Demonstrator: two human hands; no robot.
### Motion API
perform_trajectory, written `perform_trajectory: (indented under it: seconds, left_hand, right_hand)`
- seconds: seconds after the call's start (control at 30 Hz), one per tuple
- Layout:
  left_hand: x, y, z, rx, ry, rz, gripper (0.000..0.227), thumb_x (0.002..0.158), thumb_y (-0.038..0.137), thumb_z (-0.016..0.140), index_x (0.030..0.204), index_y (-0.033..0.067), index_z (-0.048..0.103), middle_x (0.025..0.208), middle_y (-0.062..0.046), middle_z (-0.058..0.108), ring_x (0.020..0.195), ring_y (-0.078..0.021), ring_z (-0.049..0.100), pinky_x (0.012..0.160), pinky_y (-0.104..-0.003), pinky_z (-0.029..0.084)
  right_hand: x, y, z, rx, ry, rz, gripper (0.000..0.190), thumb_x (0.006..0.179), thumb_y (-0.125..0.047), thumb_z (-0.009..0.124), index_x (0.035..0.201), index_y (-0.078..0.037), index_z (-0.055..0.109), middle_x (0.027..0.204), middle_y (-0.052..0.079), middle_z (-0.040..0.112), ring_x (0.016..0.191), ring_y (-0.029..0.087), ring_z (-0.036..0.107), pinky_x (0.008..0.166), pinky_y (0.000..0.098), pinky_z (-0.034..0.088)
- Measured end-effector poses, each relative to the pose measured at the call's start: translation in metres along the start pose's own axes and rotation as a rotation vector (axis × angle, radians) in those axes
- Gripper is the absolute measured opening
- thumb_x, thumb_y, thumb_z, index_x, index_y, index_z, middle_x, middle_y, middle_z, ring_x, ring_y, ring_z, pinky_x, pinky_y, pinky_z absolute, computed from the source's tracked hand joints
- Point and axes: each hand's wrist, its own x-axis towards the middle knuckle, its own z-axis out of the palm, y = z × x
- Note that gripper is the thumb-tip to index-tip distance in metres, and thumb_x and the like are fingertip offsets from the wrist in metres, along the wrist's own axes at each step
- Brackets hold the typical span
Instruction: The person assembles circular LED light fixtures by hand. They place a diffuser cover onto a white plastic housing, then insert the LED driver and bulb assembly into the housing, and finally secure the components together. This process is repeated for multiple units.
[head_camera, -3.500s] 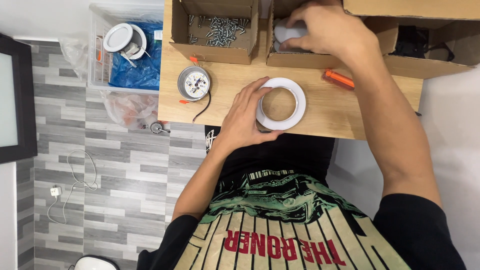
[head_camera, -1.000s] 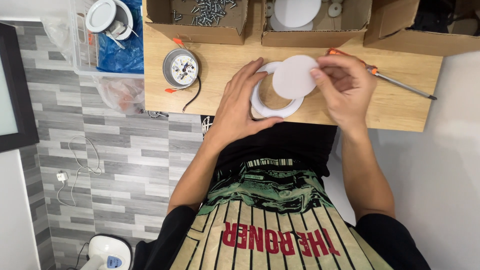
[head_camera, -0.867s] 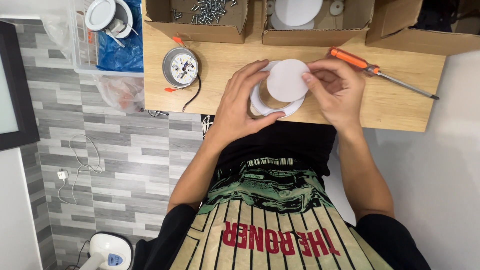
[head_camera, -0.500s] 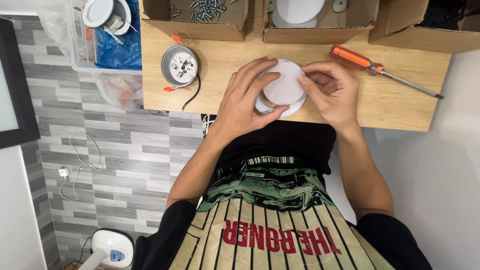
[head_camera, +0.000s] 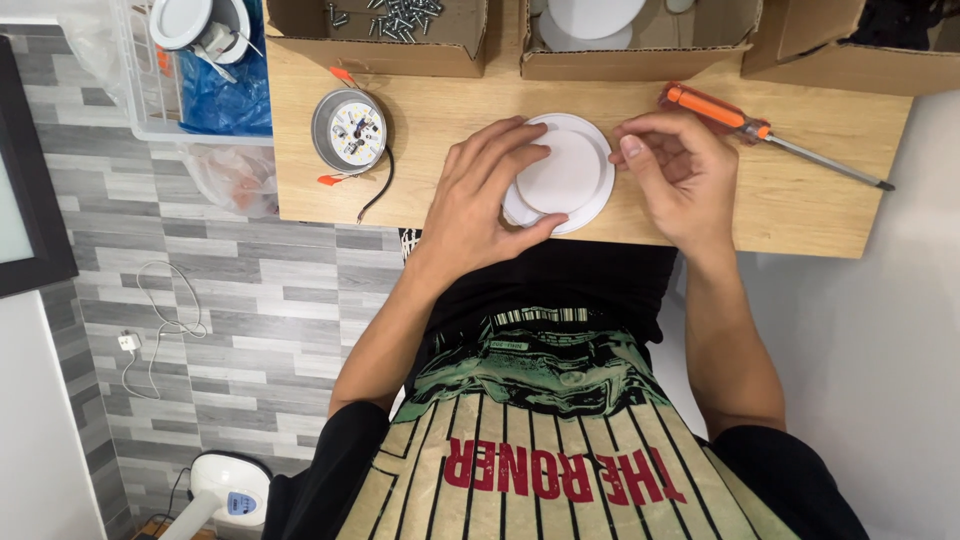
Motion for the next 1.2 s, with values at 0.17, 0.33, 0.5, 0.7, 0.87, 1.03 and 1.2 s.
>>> perform_trajectory:
  seconds: [0.17,0.33,0.5,0.7,0.87,1.03,1.2]
  left_hand:
    - [-0.001,0.001,-0.003,-0.006,-0.024,-0.024,0.066,0.089,0.037,0.098,0.141,0.011,0.067,0.15,-0.011,0.067,0.146,-0.0377,0.06,0.11,-0.051,0.05]
    - [-0.001,0.001,-0.005,-0.004,-0.04,-0.033,0.068,0.089,0.038,0.098,0.142,0.0112,0.066,0.15,-0.01,0.067,0.146,-0.0374,0.059,0.111,-0.051,0.049]
    - [0.0,0.001,-0.005,0.009,-0.054,-0.038,0.068,0.089,0.039,0.098,0.143,0.0114,0.065,0.151,-0.009,0.067,0.146,-0.0369,0.059,0.112,-0.051,0.048]
    - [0.0,0.001,-0.006,0.013,-0.076,-0.042,0.068,0.089,0.038,0.098,0.143,0.0109,0.066,0.151,-0.01,0.066,0.147,-0.0375,0.058,0.112,-0.052,0.048]
    - [-0.001,0.0,-0.006,-0.002,-0.082,-0.039,0.067,0.09,0.039,0.097,0.142,0.0101,0.066,0.151,-0.011,0.066,0.147,-0.0389,0.057,0.112,-0.053,0.048]
    - [-0.001,-0.002,-0.005,0.006,-0.077,-0.018,0.064,0.091,0.04,0.096,0.14,0.0101,0.067,0.151,-0.011,0.065,0.147,-0.039,0.057,0.112,-0.053,0.048]
    - [-0.002,-0.002,-0.005,0.007,-0.074,-0.015,0.064,0.091,0.04,0.096,0.139,0.0103,0.068,0.151,-0.011,0.065,0.147,-0.039,0.057,0.112,-0.052,0.048]
  right_hand:
    - [0.0,-0.003,0.0,-0.024,-0.009,-0.033,0.015,0.115,0.009,0.067,0.129,0.015,0.066,0.111,0.03,0.072,0.096,0.03,0.077,0.087,0.0388,0.066]
    - [0.001,-0.003,0.001,-0.042,-0.018,-0.05,0.014,0.114,0.011,0.068,0.127,0.016,0.067,0.11,0.031,0.072,0.095,0.031,0.076,0.087,0.0403,0.066]
    - [0.001,-0.004,0.002,-0.054,-0.014,-0.06,0.013,0.114,0.011,0.068,0.126,0.016,0.067,0.107,0.03,0.072,0.094,0.03,0.076,0.087,0.0399,0.066]
    - [0.0,-0.003,0.002,-0.051,-0.007,-0.061,0.013,0.114,0.01,0.068,0.126,0.015,0.068,0.106,0.028,0.072,0.094,0.029,0.076,0.087,0.0402,0.066]
    - [0.003,-0.007,0.002,-0.15,-0.064,-0.142,0.022,0.104,0.012,0.085,0.123,0.013,0.074,0.109,0.024,0.074,0.097,0.029,0.076,0.089,0.0405,0.063]
    - [0.007,-0.016,0.002,-0.291,-0.146,-0.203,0.017,0.101,0.006,0.091,0.116,0.004,0.082,0.109,0.02,0.079,0.089,0.03,0.077,0.082,0.0388,0.063]
    - [0.006,-0.014,0.003,-0.311,-0.156,-0.203,0.016,0.102,0.003,0.09,0.116,0.002,0.082,0.109,0.018,0.079,0.089,0.029,0.076,0.081,0.039,0.063]
